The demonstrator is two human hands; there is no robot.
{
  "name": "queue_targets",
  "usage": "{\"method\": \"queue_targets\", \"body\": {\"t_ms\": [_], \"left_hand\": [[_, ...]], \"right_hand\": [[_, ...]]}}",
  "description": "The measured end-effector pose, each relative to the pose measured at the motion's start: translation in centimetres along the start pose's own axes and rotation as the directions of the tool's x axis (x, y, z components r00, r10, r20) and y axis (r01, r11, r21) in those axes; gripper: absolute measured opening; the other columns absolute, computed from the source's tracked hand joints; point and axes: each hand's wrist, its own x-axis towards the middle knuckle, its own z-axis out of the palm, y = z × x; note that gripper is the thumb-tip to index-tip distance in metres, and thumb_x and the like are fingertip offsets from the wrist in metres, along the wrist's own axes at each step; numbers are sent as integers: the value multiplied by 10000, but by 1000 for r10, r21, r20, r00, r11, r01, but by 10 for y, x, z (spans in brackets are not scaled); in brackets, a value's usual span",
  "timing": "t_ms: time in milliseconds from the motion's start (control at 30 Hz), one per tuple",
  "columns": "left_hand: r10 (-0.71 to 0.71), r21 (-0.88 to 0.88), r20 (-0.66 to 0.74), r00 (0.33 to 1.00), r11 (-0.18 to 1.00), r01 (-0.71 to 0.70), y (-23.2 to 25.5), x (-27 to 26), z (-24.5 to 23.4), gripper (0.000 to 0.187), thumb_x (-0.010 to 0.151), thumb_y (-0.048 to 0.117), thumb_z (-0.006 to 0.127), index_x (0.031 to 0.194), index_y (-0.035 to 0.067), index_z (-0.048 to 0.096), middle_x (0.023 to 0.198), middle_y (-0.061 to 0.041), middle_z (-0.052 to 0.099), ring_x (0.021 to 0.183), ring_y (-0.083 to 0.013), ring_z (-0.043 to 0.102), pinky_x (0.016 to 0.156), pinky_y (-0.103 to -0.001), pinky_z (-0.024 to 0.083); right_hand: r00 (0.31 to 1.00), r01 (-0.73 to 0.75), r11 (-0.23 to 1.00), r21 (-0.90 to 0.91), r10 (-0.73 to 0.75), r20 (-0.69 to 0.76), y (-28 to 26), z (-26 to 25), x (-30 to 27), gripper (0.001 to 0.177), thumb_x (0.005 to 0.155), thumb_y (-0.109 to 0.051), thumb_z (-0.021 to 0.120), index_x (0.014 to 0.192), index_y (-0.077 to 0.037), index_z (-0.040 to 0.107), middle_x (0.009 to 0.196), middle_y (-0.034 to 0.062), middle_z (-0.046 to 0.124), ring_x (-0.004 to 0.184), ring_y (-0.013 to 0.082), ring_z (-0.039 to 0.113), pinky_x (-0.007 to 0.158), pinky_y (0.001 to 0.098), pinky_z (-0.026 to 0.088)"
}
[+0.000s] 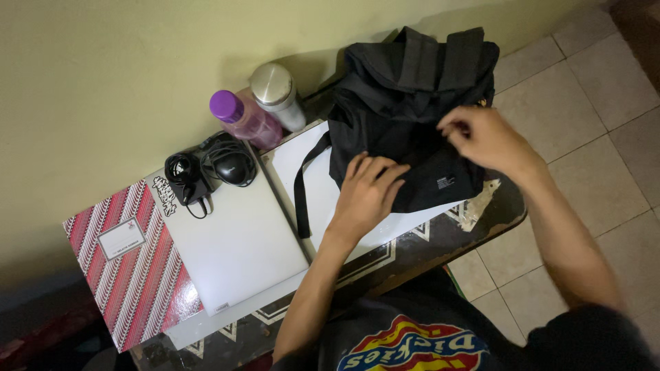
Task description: The person packs a black backpack with daily essentials from a table. They place a charger, wallet, glasses, lip balm, a patterned notebook, and a laptop into the bag, then zip it closed. A computer mouse and power adapter remain on the table.
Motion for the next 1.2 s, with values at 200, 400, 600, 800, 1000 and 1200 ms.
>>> {"method": "queue_targets", "body": {"t_ms": [200, 400, 600, 800, 1000, 1200], "left_hand": [[-61, -4, 21, 998, 998, 61, -7, -3, -2, 145, 909, 108, 734, 1052, 90, 728, 1106, -30, 673, 1103, -236, 630, 1180, -486, 372], [6, 48, 187, 982, 999, -16, -9, -4, 11, 96, 809, 81, 763, 895, 112, 736, 1100, 2, 694, 1160, -202, 628, 1227, -555, 279], [-35, -4, 158, 987, 999, 36, -6, -5, 16, 172, 786, 211, 843, 825, 86, 731, 1062, -26, 694, 1123, -221, 624, 1223, -583, 258], [-24, 0, 123, 992, 1000, 24, -5, -1, 20, 170, 794, 205, 841, 782, 75, 732, 1020, -31, 702, 1065, -237, 637, 1212, -577, 278], [-39, 9, 103, 994, 999, 39, -6, -2, 22, 177, 811, 210, 837, 799, 76, 721, 1014, -31, 699, 1055, -238, 636, 1209, -578, 283], [-137, 18, -47, 989, 990, 138, 2, 3, 30, 165, 846, 195, 812, 847, 76, 697, 1038, -25, 700, 1068, -233, 643, 1217, -572, 284]], "right_hand": [[955, -220, 975, -16, 212, -209, 21, 15, -25, 272, 904, -69, 703, 1164, 0, 746, 1080, 187, 748, 887, 302, 733, 820, 392, 566], [924, -151, 985, -81, 111, -367, 32, 41, -30, 354, 865, -70, 766, 1206, 19, 741, 1149, 216, 730, 873, 333, 720, 811, 401, 564], [911, -341, 930, -139, 291, -291, 36, 44, -20, 257, 865, -180, 790, 1084, -46, 803, 969, 187, 769, 855, 335, 739, 817, 421, 567], [905, -420, 872, -252, 381, -190, 36, 39, -12, 320, 823, -306, 825, 1027, -60, 809, 817, 201, 754, 811, 365, 727, 776, 465, 548], [924, -359, 931, -64, 344, -167, 45, 37, -9, 268, 852, -254, 776, 964, -11, 793, 763, 188, 714, 725, 329, 686, 716, 427, 525], [895, -283, 919, 275, 357, -269, 42, 26, -38, 261, 1017, -236, 684, 978, 16, 738, 775, 72, 688, 709, 136, 600, 666, 320, 468]]}}
